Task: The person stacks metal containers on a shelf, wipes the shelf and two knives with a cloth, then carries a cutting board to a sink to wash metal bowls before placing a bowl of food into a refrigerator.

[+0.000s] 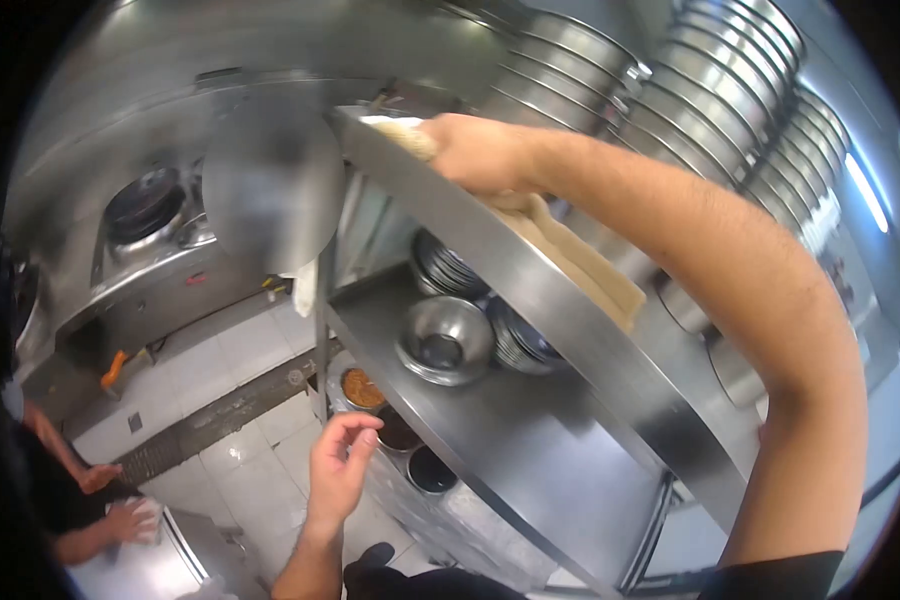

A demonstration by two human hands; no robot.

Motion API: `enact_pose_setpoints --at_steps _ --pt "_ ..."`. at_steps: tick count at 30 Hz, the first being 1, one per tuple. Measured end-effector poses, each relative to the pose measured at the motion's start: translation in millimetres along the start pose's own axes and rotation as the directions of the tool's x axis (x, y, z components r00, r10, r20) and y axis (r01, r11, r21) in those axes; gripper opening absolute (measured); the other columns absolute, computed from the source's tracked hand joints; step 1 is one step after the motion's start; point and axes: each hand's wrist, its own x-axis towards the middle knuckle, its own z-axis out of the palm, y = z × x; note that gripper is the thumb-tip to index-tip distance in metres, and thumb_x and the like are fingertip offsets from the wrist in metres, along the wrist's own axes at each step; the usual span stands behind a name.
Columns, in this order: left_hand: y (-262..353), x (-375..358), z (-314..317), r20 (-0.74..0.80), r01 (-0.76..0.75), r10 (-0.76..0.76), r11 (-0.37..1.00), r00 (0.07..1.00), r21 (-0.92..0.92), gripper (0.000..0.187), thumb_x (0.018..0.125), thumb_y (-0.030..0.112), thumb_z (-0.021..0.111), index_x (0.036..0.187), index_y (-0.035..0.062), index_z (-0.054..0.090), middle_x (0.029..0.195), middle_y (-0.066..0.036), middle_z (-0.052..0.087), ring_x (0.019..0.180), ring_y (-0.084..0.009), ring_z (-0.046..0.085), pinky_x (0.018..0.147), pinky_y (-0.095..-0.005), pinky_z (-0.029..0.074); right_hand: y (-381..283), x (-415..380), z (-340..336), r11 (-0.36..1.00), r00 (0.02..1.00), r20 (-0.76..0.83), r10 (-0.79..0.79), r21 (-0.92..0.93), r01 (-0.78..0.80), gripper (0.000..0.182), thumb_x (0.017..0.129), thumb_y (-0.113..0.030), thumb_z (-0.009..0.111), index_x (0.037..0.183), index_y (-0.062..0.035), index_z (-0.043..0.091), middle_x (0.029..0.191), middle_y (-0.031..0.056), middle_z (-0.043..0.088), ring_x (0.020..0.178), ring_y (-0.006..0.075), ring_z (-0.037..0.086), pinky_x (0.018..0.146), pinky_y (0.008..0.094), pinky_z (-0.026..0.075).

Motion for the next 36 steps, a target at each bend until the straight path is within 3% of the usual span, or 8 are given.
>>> enact_pose_setpoints --at_steps 8,12,17,24,28,30,33,36 --pt "27.7 7.5 12.6 0.126 0.022 -0.018 0.999 0.992 -0.035 0.017 0.102 0.015 0.064 0.111 0.0003 0.066 0.107 -0.006 0.067 0.088 -0.0116 0.06 0.085 -0.0267 0.048 14.2 -205.7 -19.7 0.969 0.948 0.202 0.245 -0.047 -0.241 0.047 0.087 -0.022 0.074 0.13 -0.0091 0.062 0.107 0.0069 0.072 0.097 0.0206 0.068 0.086 0.0376 0.057" --pt "30.9 14.7 21.6 0.199 0.027 -0.017 0.999 0.98 -0.046 0.019 0.103 0.018 0.063 0.111 0.0009 0.065 0.105 -0.007 0.069 0.084 -0.0107 0.059 0.079 -0.0263 0.047 16.7 -360.8 -16.6 0.509 0.629 0.452 0.632 0.37 -0.777 0.05 0.082 -0.013 0.081 0.127 -0.0018 0.064 0.1 0.0068 0.074 0.086 0.0164 0.069 0.076 0.0314 0.057" --pt "28.3 6.1 56.5 0.363 0.076 -0.046 0.995 0.931 -0.07 0.018 0.103 0.017 0.063 0.112 0.0017 0.065 0.1 -0.006 0.069 0.078 -0.0075 0.056 0.071 -0.0229 0.045 3.4 -477.2 -16.3 0.493 0.53 0.401 0.747 0.199 -0.847 0.034 0.077 -0.015 0.084 0.105 0.0008 0.074 0.092 0.0074 0.076 0.084 0.017 0.07 0.074 0.0314 0.057" --pt "56.6 -42.6 136.5 0.677 0.124 -0.052 0.991 0.735 -0.059 0.016 0.1 0.009 0.067 0.114 0.0007 0.068 0.098 -0.002 0.067 0.073 -0.006 0.054 0.07 -0.0206 0.044 -67.8 -568.7 -15.6 0.759 0.634 -0.543 0.551 0.009 -0.652 0.042 0.076 -0.021 0.077 0.111 -0.0004 0.067 0.104 0.0129 0.07 0.093 0.0232 0.067 0.082 0.0371 0.055" --pt "104.6 -82.7 190.4 0.732 -0.281 0.389 0.92 0.559 -0.274 0.028 0.092 0.01 0.075 0.117 -0.0005 0.069 0.106 -0.009 0.062 0.078 -0.0101 0.06 0.075 -0.0238 0.05 -96.3 -614.5 44.4 0.764 0.507 -0.762 0.402 -0.026 -0.645 0.055 0.077 -0.023 0.077 0.123 0.0002 0.057 0.118 0.0155 0.06 0.107 0.027 0.061 0.091 0.0396 0.051" --pt "140.2 -117.5 222.0 0.742 -0.254 0.458 0.889 0.49 -0.381 0.046 0.09 0.017 0.079 0.13 0.0 0.063 0.125 -0.018 0.057 0.079 -0.0134 0.065 0.08 -0.0285 0.055 -105.7 -622.2 84.2 0.77 0.456 -0.823 0.338 -0.036 -0.637 0.062 0.078 -0.023 0.077 0.129 0.0005 0.052 0.125 0.0168 0.055 0.113 0.0289 0.058 0.095 0.0409 0.049" --pt "179.6 -169.0 270.0 0.784 0.225 0.54 0.759 0.307 -0.611 0.077 0.096 0.025 0.075 0.156 0.001 0.033 0.163 -0.022 0.031 0.145 -0.0282 0.038 0.105 -0.0379 0.048 -109.0 -611.2 148.2 0.803 0.414 -0.871 0.265 -0.038 -0.595 0.072 0.079 -0.024 0.078 0.138 0.001 0.044 0.136 0.0187 0.048 0.123 0.0318 0.053 0.102 0.0428 0.046" --pt "183.4 -177.9 281.3 0.813 0.384 0.448 0.723 0.372 -0.574 0.069 0.097 0.018 0.072 0.153 0.0006 0.035 0.161 -0.017 0.034 0.148 -0.0249 0.033 0.113 -0.0385 0.042 -106.3 -580.1 199.5 0.854 0.407 -0.892 0.198 -0.046 -0.518 0.083 0.08 -0.025 0.078 0.147 0.0015 0.036 0.147 0.0206 0.041 0.133 0.0346 0.048 0.109 0.0447 0.043"
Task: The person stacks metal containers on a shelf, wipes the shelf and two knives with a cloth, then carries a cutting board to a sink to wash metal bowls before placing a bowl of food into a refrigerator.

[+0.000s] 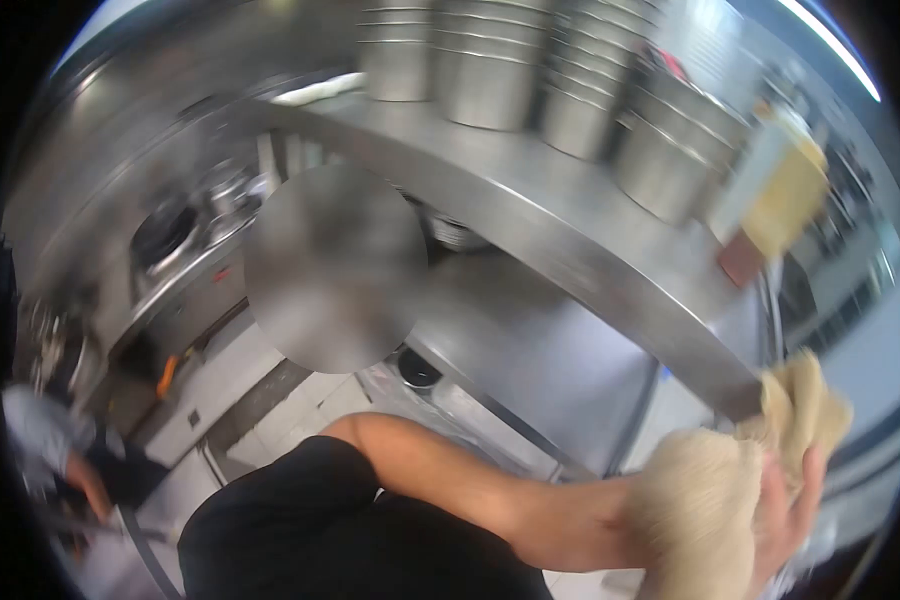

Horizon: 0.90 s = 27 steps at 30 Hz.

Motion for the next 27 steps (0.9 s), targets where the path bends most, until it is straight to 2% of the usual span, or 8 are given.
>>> enact_pose_setpoints --at_steps 3,6,11,16,19,22,25,27 --pt "-15.7 -9.2 -0.7 -0.037 0.191 -0.206 0.951 0.978 -0.242 0.06 0.097 0.011 0.069 0.148 0.0011 0.038 0.152 -0.014 0.043 0.14 -0.0221 0.043 0.116 -0.0389 0.038 -16.0 -18.3 29.6 0.998 1.0 0.009 0.013 0.063 -0.013 0.094 0.081 -0.026 0.078 0.156 0.0019 0.029 0.158 0.0225 0.034 0.143 0.0375 0.043 0.115 0.0466 0.04" --pt "-15.1 -38.1 -16.1 -0.19 -0.096 0.147 0.962 0.971 0.255 0.063 0.093 0.02 0.077 0.143 0.0009 0.045 0.132 -0.009 0.052 0.129 -0.0245 0.05 0.109 -0.0385 0.042 -8.2 -24.2 15.5 0.993 0.984 0.14 -0.108 0.067 0.099 0.074 0.088 -0.031 0.072 0.149 0.0002 0.043 0.159 0.0271 0.033 0.145 0.0426 0.041 0.116 0.0519 0.039" --pt "12.5 0.0 -54.4 0.131 -0.164 0.751 -0.031 0.647 0.986 0.047 0.069 0.025 0.087 0.113 0.0184 0.071 0.102 -0.009 0.059 0.086 -0.0295 0.061 0.075 -0.0418 0.054 12.5 -12.9 -3.2 0.974 0.967 0.127 -0.223 -0.012 0.226 0.052 0.096 -0.035 0.069 0.134 -0.0005 0.065 0.159 0.0334 0.033 0.144 0.0512 0.04 0.112 0.0616 0.04" --pt "46.3 13.6 -116.3 0.272 -0.096 0.739 -0.273 0.616 0.957 0.045 0.072 0.036 0.084 0.109 0.0177 0.068 0.087 -0.006 0.059 0.079 -0.0313 0.064 0.068 -0.0419 0.054 25.4 -2.9 4.7 0.964 0.96 -0.095 -0.262 0.012 0.264 0.044 0.099 -0.028 0.067 0.132 0.0011 0.067 0.156 0.0327 0.036 0.14 0.0488 0.046 0.109 0.0597 0.045" --pt "100.4 0.1 -190.2 0.254 0.014 0.818 -0.305 0.516 0.952 0.052 0.066 0.039 0.089 0.105 0.0121 0.068 0.089 -0.009 0.061 0.08 -0.0297 0.064 0.068 -0.0436 0.053 29.0 -12.5 3.2 0.979 0.957 -0.222 -0.188 0.04 0.202 0.034 0.102 -0.02 0.063 0.125 0.0036 0.069 0.154 0.0319 0.038 0.134 0.0456 0.052 0.105 0.0559 0.051" --pt "165.3 -27.0 -286.9 0.001 0.426 0.937 -0.16 0.349 0.891 0.023 0.086 0.005 0.072 0.108 0.0026 0.066 0.099 -0.015 0.067 0.095 -0.0306 0.068 0.085 -0.0403 0.054 40.7 -19.3 -5.0 0.985 0.958 -0.233 -0.167 0.002 0.172 0.03 0.102 -0.015 0.062 0.124 0.005 0.068 0.149 0.0318 0.045 0.129 0.0432 0.057 0.101 0.0513 0.055" --pt "243.2 -81.5 -399.0 -0.148 0.814 0.938 -0.186 0.314 0.55 0.036 0.082 0.018 0.075 0.116 0.0092 0.068 0.108 -0.016 0.067 0.101 -0.0356 0.067 0.088 -0.0465 0.054 51.6 -28.8 -7.2 0.992 0.973 -0.19 -0.128 -0.038 0.123 0.032 0.101 -0.014 0.065 0.126 0.005 0.067 0.146 0.0312 0.049 0.127 0.041 0.059 0.099 0.0478 0.056" --pt "266.1 -104.6 -400.4 -0.227 0.738 0.922 -0.085 0.313 0.669 0.038 0.083 0.019 0.074 0.119 0.0056 0.07 0.112 -0.017 0.073 0.107 -0.0309 0.07 0.093 -0.0421 0.054 77.7 -43.8 -5.7 0.999 0.986 -0.158 -0.043 -0.034 0.038 0.04 0.098 -0.016 0.063 0.134 0.0004 0.06 0.153 0.0285 0.043 0.138 0.042 0.049 0.109 0.0503 0.046"
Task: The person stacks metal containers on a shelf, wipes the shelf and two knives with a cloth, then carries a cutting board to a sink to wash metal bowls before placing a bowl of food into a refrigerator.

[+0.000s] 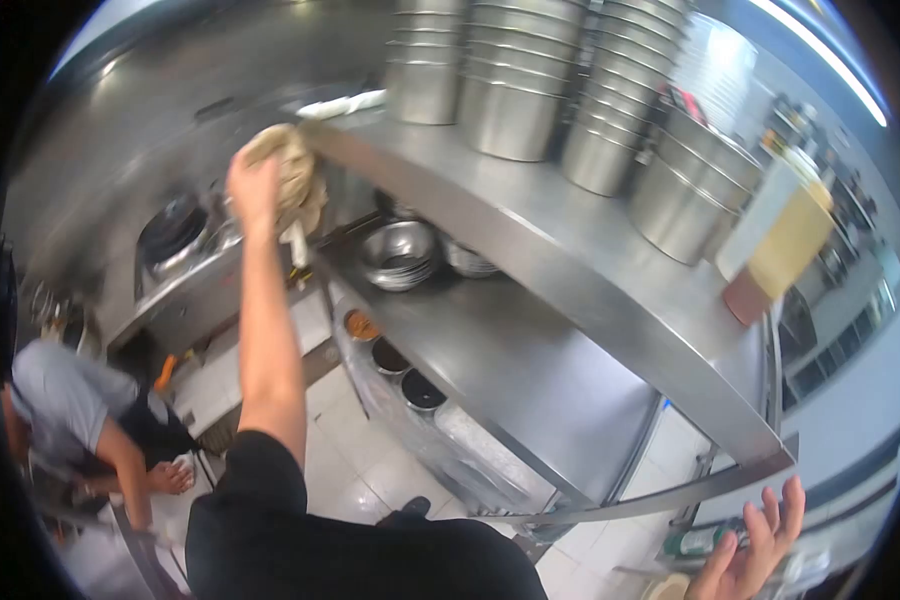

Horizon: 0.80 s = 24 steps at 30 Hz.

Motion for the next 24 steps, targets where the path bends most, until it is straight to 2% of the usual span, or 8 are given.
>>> enact_pose_setpoints --at_steps 4,9,10,13,16,19,22,24 --pt "81.7 -80.9 -62.9 0.358 0.259 -0.051 0.786 0.932 -0.562 0.032 0.098 0.012 0.066 0.125 -0.0047 0.068 0.115 -0.015 0.074 0.102 -0.0207 0.072 0.087 -0.0339 0.058 -10.3 -8.7 13.2 0.974 0.973 -0.111 0.203 -0.077 -0.212 0.023 0.095 -0.01 0.06 0.114 0.0001 0.069 0.15 0.0274 0.05 0.134 0.0411 0.052 0.111 0.05 0.041" --pt "152.5 -257.0 -43.8 0.711 0.583 -0.038 0.603 0.703 -0.544 0.035 0.093 0.01 0.068 0.125 -0.0028 0.065 0.123 -0.013 0.068 0.116 -0.0213 0.065 0.103 -0.0355 0.049 0.3 -30.7 13.6 0.919 0.924 -0.158 0.349 -0.133 -0.37 0.022 0.093 -0.006 0.063 0.113 -0.0005 0.07 0.148 0.0216 0.054 0.129 0.0356 0.056 0.11 0.0471 0.042" --pt "162.5 -272.9 -35.0 0.829 0.63 0.147 0.583 0.54 -0.513 0.034 0.093 0.009 0.07 0.124 -0.0024 0.066 0.123 -0.013 0.068 0.113 -0.0202 0.065 0.102 -0.0352 0.048 -0.2 -35.5 12.8 0.913 0.916 -0.173 0.362 -0.133 -0.385 0.022 0.093 -0.005 0.063 0.113 -0.0008 0.071 0.148 0.0209 0.054 0.129 0.0348 0.057 0.11 0.0467 0.042" --pt "232.4 -303.2 -8.1 0.858 0.63 0.342 0.583 0.382 -0.513 0.029 0.09 0.01 0.073 0.113 -0.0055 0.067 0.111 -0.011 0.071 0.106 -0.0179 0.065 0.097 -0.0326 0.049 -8.5 -64.3 3.4 0.869 0.877 -0.214 0.429 -0.167 -0.466 0.023 0.091 -0.002 0.064 0.112 -0.0012 0.072 0.146 0.021 0.055 0.128 0.034 0.057 0.11 0.0463 0.042" --pt "290.0 -312.6 8.4 0.821 0.538 0.482 0.624 0.306 -0.567 0.035 0.093 0.016 0.073 0.119 -0.0059 0.065 0.111 -0.011 0.071 0.105 -0.0204 0.066 0.097 -0.0363 0.05 -5.9 -101.8 -4.7 0.804 0.824 -0.256 0.505 -0.207 -0.557 0.025 0.088 0.0 0.067 0.113 -0.0024 0.072 0.141 0.018 0.059 0.123 0.0311 0.061 0.106 0.0436 0.046" --pt "304.2 -341.6 20.7 0.743 0.373 0.644 0.745 -0.183 -0.554 0.052 0.093 0.022 0.074 0.135 -0.0043 0.057 0.127 -0.017 0.064 0.117 -0.026 0.062 0.105 -0.0401 0.046 -4.9 -157.8 -7.0 0.712 0.742 -0.293 0.603 -0.222 -0.666 0.028 0.086 0.001 0.07 0.112 -0.0051 0.073 0.137 0.015 0.063 0.118 0.0283 0.064 0.101 0.0419 0.049" --pt "303.1 -380.9 -6.1 0.638 -0.042 0.671 0.676 -0.377 -0.736 0.084 0.088 0.028 0.081 0.154 -0.0012 0.04 0.165 -0.027 0.026 0.154 -0.0408 0.025 0.123 -0.0448 0.028 -3.5 -240.6 -1.2 0.587 0.605 -0.357 0.712 -0.169 -0.792 0.023 0.084 -0.007 0.073 0.107 -0.0077 0.073 0.13 0.0143 0.065 0.11 0.0317 0.066 0.096 0.0435 0.054" --pt "302.7 -379.7 -19.8 0.607 -0.132 0.704 0.606 -0.369 -0.784 0.076 0.089 0.027 0.08 0.152 0.0008 0.046 0.166 -0.026 0.029 0.154 -0.04 0.029 0.123 -0.0465 0.029 -11.4 -294.6 2.5 0.467 0.494 -0.335 0.802 -0.164 -0.869 0.019 0.087 -0.013 0.07 0.106 -0.0101 0.073 0.131 0.0122 0.064 0.111 0.0311 0.065 0.094 0.0431 0.054"
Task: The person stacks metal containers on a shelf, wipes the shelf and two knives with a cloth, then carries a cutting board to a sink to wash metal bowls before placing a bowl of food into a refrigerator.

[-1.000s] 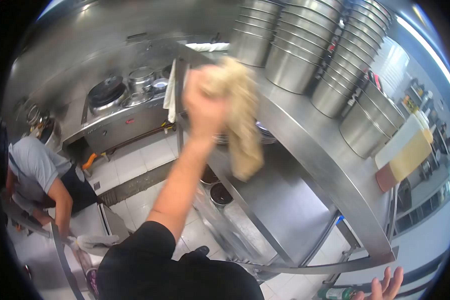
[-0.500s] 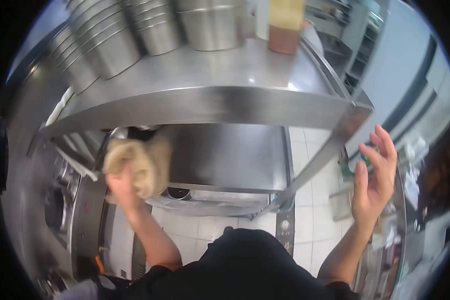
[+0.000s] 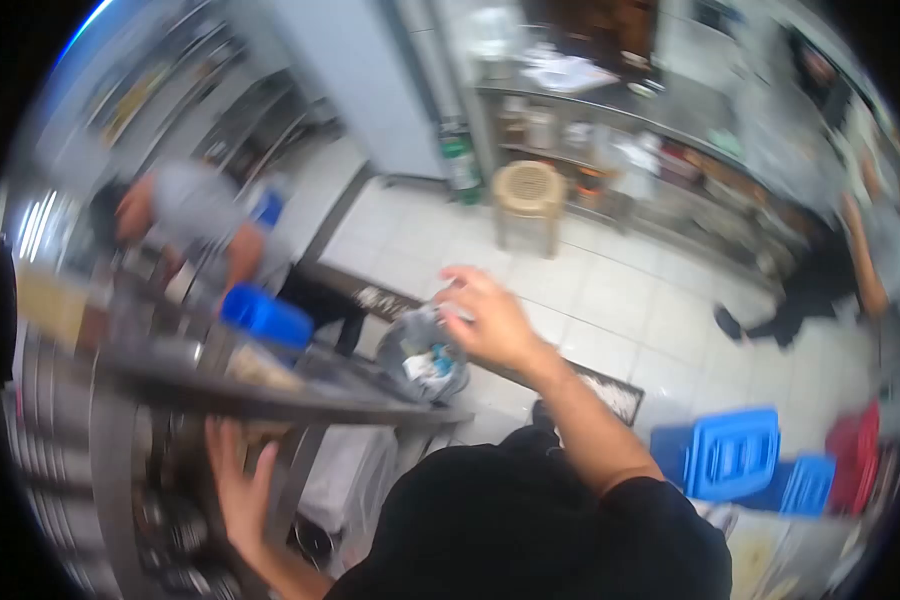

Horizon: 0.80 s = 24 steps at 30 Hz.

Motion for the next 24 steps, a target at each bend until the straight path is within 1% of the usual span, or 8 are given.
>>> enact_pose_setpoints --at_steps 3,5,8,13,14,15,21,24 --pt "-20.0 -9.9 -29.3 0.207 0.035 0.017 0.969 0.978 -0.243 0.06 0.09 0.019 0.078 0.142 -0.0011 0.057 0.137 -0.018 0.061 0.121 -0.0297 0.062 0.104 -0.0381 0.049 56.9 -55.3 -16.4 0.973 0.977 0.054 0.206 -0.119 -0.198 0.019 0.092 -0.02 0.067 0.108 -0.0109 0.073 0.134 0.0126 0.062 0.118 0.0327 0.062 0.096 0.0437 0.055" --pt "73.4 -16.9 -70.8 0.311 -0.187 0.338 0.884 0.888 -0.428 0.043 0.1 0.027 0.065 0.13 -0.0042 0.067 0.132 -0.029 0.063 0.111 -0.0332 0.069 0.097 -0.0417 0.054 90.8 -84.4 -26.6 0.934 0.941 0.085 0.327 -0.178 -0.309 0.02 0.093 -0.022 0.067 0.108 -0.011 0.073 0.134 0.0128 0.062 0.119 0.0335 0.061 0.096 0.044 0.055" --pt "124.3 22.9 -55.4 0.384 -0.242 0.759 0.566 0.526 -0.788 0.047 0.097 0.025 0.071 0.133 -0.004 0.065 0.129 -0.023 0.066 0.115 -0.0277 0.065 0.094 -0.0367 0.055 129.8 -110.4 -54.2 0.879 0.879 0.15 0.452 -0.24 -0.411 0.023 0.095 -0.023 0.066 0.114 -0.0108 0.072 0.138 0.0122 0.06 0.123 0.0343 0.06 0.1 0.0442 0.053" --pt "265.6 61.0 55.8 0.463 -0.266 0.598 0.755 0.655 -0.599 0.043 0.099 0.016 0.067 0.138 -0.0021 0.062 0.116 -0.017 0.068 0.099 -0.027 0.068 0.087 -0.0392 0.057 177.7 -112.3 -110.3 0.862 0.884 0.053 0.465 -0.252 -0.439 0.028 0.093 -0.024 0.068 0.116 -0.0096 0.071 0.136 0.0136 0.06 0.121 0.0366 0.06 0.099 0.0472 0.053" --pt "280.7 69.5 77.1 0.502 -0.356 0.622 0.771 0.602 -0.528 0.04 0.103 0.017 0.061 0.137 -0.0038 0.06 0.12 -0.019 0.069 0.103 -0.0296 0.067 0.086 -0.0409 0.057 182.9 -110.2 -123.7 0.861 0.888 0.026 0.459 -0.26 -0.438 0.028 0.092 -0.023 0.068 0.116 -0.0091 0.07 0.136 0.0136 0.061 0.12 0.0372 0.061 0.098 0.0481 0.053" --pt "283.4 78.8 110.9 0.514 -0.401 0.629 0.774 0.583 -0.491 0.054 0.089 0.019 0.08 0.137 0.0001 0.062 0.122 -0.014 0.068 0.101 -0.0229 0.068 0.089 -0.0349 0.054 187.6 -107.5 -137.5 0.865 0.898 -0.002 0.441 -0.267 -0.425 0.028 0.092 -0.023 0.068 0.116 -0.0088 0.07 0.135 0.0141 0.061 0.12 0.0372 0.061 0.098 0.0482 0.053" --pt "261.2 132.8 288.9 0.685 -0.336 0.553 0.833 0.474 -0.439 0.055 0.093 0.03 0.079 0.139 0.0051 0.063 0.12 -0.016 0.073 0.095 -0.0209 0.072 0.081 -0.0341 0.058 197.3 -90.6 -187.2 0.817 0.875 -0.072 0.478 -0.329 -0.473 0.031 0.091 -0.026 0.069 0.115 -0.0077 0.069 0.127 0.0173 0.064 0.115 0.0383 0.063 0.095 0.0489 0.054" --pt "246.9 161.1 367.9 0.774 -0.573 0.518 0.78 0.364 -0.252 0.054 0.094 0.043 0.074 0.136 0.0096 0.065 0.117 -0.014 0.075 0.097 -0.0236 0.073 0.083 -0.0364 0.058 201.4 -86.6 -193.3 0.76 0.826 -0.023 0.563 -0.377 -0.529 0.032 0.093 -0.029 0.068 0.116 -0.0077 0.068 0.125 0.0168 0.064 0.112 0.0387 0.065 0.092 0.0488 0.055"
